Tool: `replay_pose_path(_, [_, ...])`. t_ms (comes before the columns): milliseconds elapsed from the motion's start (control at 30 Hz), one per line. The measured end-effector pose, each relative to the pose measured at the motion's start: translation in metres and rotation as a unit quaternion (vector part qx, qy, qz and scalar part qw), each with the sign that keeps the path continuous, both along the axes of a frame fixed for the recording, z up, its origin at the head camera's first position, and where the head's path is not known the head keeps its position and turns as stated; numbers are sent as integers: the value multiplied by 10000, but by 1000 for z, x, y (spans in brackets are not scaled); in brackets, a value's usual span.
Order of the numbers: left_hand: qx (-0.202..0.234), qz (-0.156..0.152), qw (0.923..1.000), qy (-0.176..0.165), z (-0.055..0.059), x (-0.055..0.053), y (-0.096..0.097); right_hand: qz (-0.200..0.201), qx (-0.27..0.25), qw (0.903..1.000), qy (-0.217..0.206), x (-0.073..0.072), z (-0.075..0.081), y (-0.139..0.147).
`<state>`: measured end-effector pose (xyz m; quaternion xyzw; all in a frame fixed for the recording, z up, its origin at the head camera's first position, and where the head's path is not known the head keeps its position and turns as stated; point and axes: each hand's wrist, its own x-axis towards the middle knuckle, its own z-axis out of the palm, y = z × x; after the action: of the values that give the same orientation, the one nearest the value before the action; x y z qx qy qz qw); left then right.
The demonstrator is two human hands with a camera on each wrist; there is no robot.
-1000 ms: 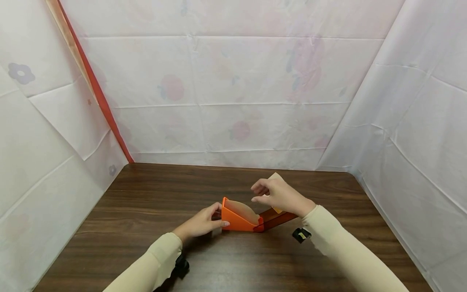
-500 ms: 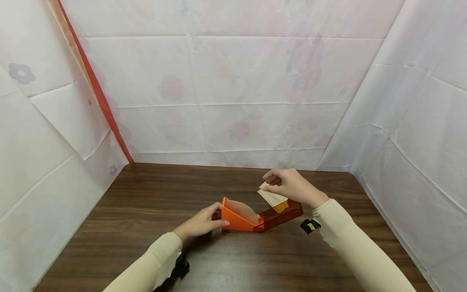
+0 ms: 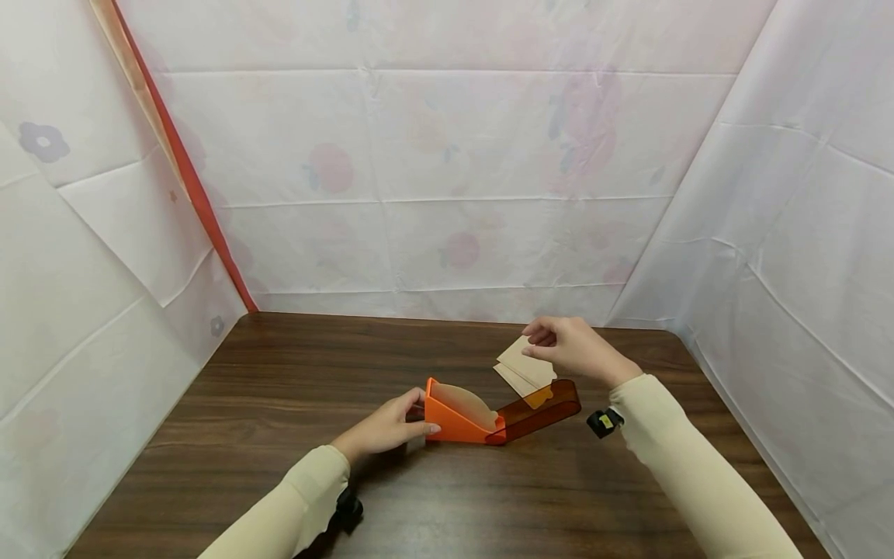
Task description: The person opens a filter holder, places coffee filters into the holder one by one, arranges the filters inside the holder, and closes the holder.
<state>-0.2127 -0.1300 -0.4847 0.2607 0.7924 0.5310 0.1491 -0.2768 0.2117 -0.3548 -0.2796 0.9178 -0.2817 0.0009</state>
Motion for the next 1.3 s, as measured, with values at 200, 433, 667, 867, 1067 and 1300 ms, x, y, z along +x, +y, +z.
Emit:
replay_pose_path(200, [-50, 19, 10000, -16, 2, 1, 0, -101, 25, 9999, 47, -12, -11, 14])
replay_pose_path(433, [-88, 51, 9999, -22, 3, 2, 0, -289, 101, 9995, -64, -22, -26, 27])
replay_pose_path(667, [-82, 64, 9999, -33, 3, 2, 1, -535, 239, 9979, -290, -32, -48, 35])
replay_pose_path(867, [-50, 69, 9999, -67, 4, 3, 1, -650, 256, 9962, -522, -40, -65, 40])
replay_pose_path(1067, [-45, 57, 10000, -60, 3, 2, 1, -769, 271, 9939, -741, -46, -75, 41])
replay_pose_path(1300, [-65, 39, 10000, -16, 3, 1, 1, -838, 300, 9925, -835, -51, -80, 41])
